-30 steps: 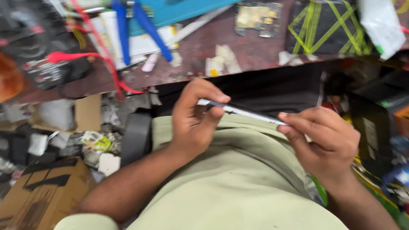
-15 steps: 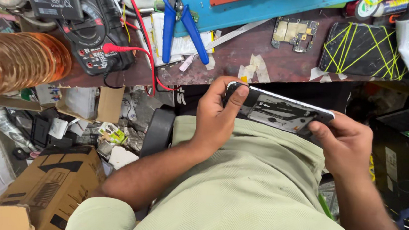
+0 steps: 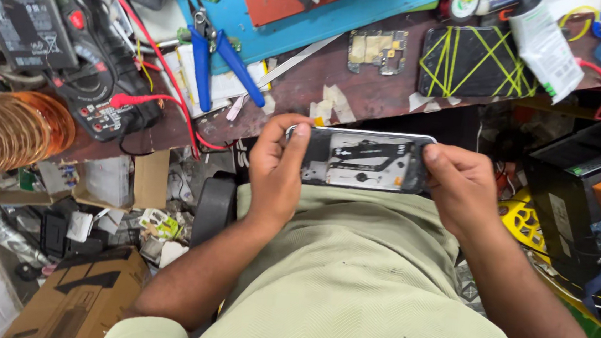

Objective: The person sits at a cluttered repair workbench and disassembles a smartphone, removing its back cover and internal components by hand. They pick up a small component, apply adhesive from a glue tube to it, press the part into the phone, and use a screwdriver on the phone's interior.

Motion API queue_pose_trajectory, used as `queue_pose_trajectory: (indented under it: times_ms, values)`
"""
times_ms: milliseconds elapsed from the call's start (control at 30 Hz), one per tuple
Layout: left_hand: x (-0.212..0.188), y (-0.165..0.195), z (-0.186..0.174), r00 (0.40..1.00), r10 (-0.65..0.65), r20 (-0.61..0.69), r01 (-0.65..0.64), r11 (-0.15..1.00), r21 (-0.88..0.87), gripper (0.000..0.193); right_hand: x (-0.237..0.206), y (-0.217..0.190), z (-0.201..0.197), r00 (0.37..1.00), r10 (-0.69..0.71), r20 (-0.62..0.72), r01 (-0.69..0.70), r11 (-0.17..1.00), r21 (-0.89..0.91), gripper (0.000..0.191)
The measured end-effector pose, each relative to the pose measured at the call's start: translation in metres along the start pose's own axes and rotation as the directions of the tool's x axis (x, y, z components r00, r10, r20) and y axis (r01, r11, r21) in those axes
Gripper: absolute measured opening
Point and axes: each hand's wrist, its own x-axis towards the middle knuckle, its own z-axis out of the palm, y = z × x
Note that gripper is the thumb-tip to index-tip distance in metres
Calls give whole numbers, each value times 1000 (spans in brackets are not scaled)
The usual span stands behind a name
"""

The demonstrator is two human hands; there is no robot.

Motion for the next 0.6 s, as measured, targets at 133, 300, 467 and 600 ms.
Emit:
queue_pose_trajectory:
  times_ms: [133, 300, 467, 600]
  values:
    - [2, -1, -6, 993, 33, -115, -40, 998, -55, 15, 16, -1, 15, 991, 125, 51, -125, 992, -18, 31]
    - [9, 14, -1, 981, 16, -195, -37, 994, -107, 22, 32, -7, 30, 985, 155, 72, -140, 974, -181, 40]
    - [2, 55, -3, 992, -120, 26, 89, 852, 515, 85, 35, -8, 34, 983, 179, -51, -177, 984, 29, 41]
    - [-1, 68, -3, 806, 507, 304, -547, 443, 710, 93, 31, -9, 34, 993, 98, -66, -107, 982, -153, 47]
